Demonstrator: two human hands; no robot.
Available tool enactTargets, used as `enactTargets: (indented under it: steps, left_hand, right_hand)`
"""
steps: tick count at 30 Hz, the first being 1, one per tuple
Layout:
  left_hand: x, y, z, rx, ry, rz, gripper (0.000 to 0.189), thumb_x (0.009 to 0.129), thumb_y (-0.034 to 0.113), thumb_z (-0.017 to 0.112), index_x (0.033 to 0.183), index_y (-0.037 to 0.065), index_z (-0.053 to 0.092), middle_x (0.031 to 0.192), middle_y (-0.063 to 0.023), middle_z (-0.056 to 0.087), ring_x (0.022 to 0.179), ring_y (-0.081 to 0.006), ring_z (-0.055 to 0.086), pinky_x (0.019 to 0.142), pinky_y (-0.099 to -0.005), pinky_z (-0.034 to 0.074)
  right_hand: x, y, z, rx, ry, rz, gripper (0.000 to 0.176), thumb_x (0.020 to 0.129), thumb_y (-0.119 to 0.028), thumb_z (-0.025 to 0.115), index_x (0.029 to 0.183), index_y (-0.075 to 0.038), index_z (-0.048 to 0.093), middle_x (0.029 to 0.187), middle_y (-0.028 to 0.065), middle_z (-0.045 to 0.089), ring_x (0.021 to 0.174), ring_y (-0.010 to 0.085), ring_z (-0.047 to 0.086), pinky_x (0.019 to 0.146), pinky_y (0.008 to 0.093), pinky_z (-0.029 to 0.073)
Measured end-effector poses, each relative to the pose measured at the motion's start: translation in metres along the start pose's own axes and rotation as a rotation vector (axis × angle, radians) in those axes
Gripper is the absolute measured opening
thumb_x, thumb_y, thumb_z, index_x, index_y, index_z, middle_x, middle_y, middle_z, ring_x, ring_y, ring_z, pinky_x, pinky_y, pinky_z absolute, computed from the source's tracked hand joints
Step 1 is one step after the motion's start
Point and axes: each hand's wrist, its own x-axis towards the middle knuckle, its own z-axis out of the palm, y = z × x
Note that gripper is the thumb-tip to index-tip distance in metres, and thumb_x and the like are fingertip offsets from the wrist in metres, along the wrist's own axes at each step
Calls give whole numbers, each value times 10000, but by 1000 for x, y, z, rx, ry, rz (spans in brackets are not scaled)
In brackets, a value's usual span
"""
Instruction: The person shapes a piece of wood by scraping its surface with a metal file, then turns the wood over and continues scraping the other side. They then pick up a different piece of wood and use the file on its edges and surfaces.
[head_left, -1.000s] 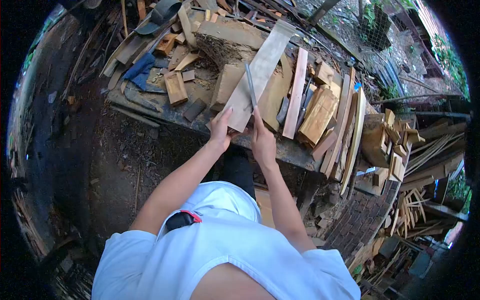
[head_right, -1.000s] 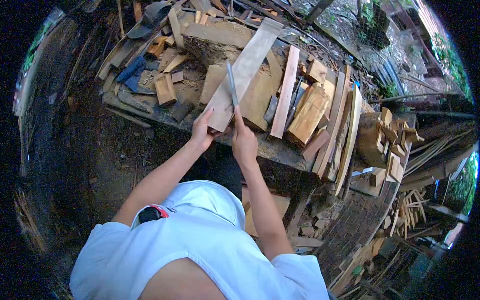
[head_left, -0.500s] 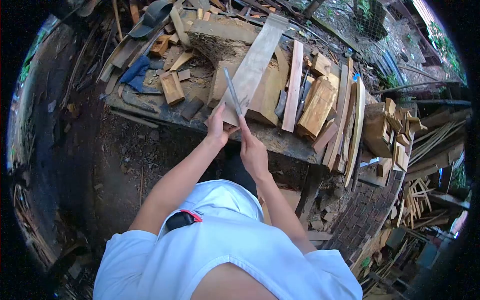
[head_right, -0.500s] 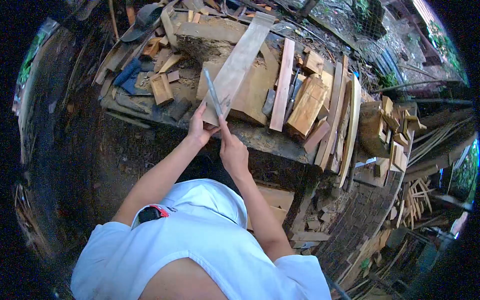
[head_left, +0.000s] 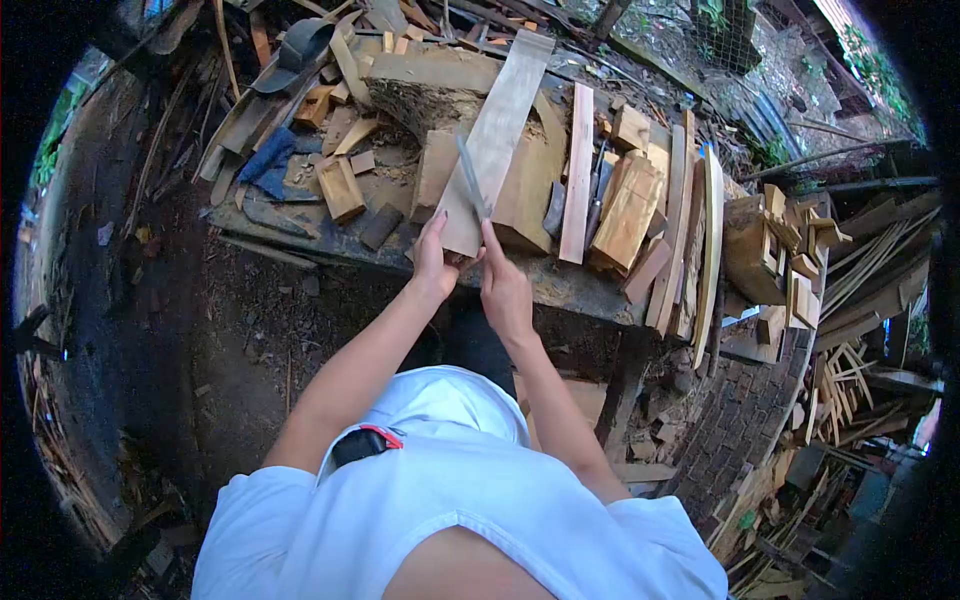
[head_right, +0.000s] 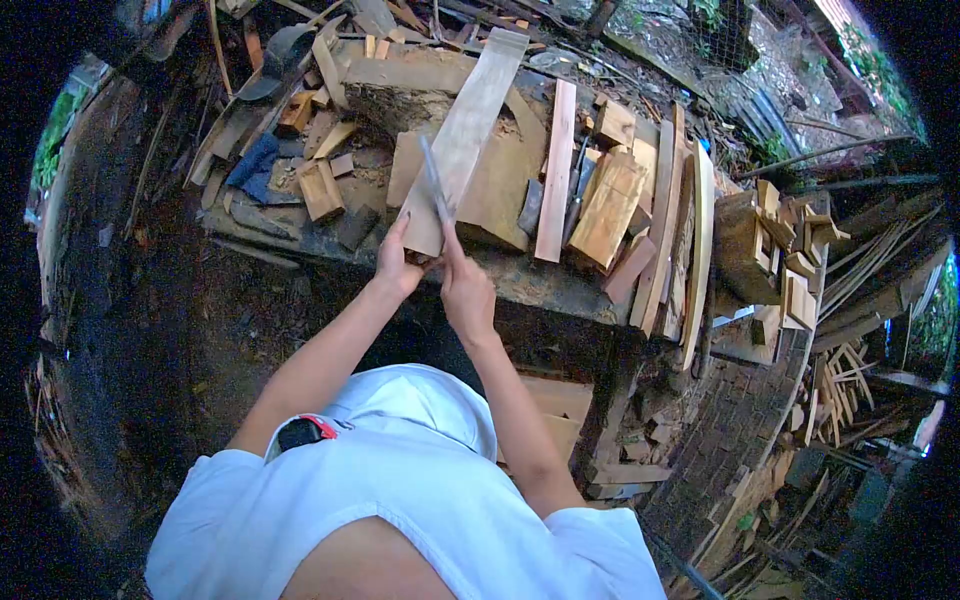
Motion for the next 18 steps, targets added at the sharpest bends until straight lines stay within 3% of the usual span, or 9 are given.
enactTargets:
  steps: [4, 11, 15, 17, 18]
  left_hand:
    - [1, -2, 3, 2, 47, -17, 465, 972, 440, 486, 1352, 173, 492, 1279, -68, 572, 1157, -264, 550, 907, -526, 501]
    - [15, -10, -12, -23, -84, -15, 507, 978, 462, 452, 1378, 150, 482, 1277, -71, 591, 1141, -259, 577, 873, -504, 521]
    - [0, -3, 0, 16, 43, -17, 503, 970, 467, 478, 1368, 159, 486, 1304, -91, 569, 1171, -275, 559, 867, -504, 524]
    - [0, -4, 0, -18, 76, -43, 493, 962, 457, 512, 1354, 159, 487, 1301, -90, 559, 1175, -281, 552, 856, -503, 527]
    - [-4, -3, 5, -19, 97, -24, 492, 958, 451, 526, 1349, 155, 487, 1293, -88, 561, 1178, -284, 550, 859, -505, 525]
  right_hand:
    - [-43, 1, 4, -64, -65, 10, 559, 981, -104, 476, 1499, -276, 361, 949, 297, 639, 865, 464, 639, 713, 499, 492]
    - [33, 11, 1, -52, 32, 46, 591, 946, -75, 480, 1497, -252, 357, 923, 280, 654, 831, 469, 638, 709, 534, 482]
    - [-18, 8, 2, -33, -63, 7, 613, 950, -65, 486, 1505, -281, 345, 973, 282, 650, 877, 458, 640, 740, 508, 497]
    - [-46, 9, 10, -58, -7, -62, 685, 920, -49, 525, 1519, -309, 320, 727, 233, 603, 676, 427, 626, 648, 545, 483]
    - [-47, 10, 10, -37, -2, -78, 647, 939, -64, 500, 1514, -306, 330, 746, 234, 616, 687, 428, 631, 659, 544, 486]
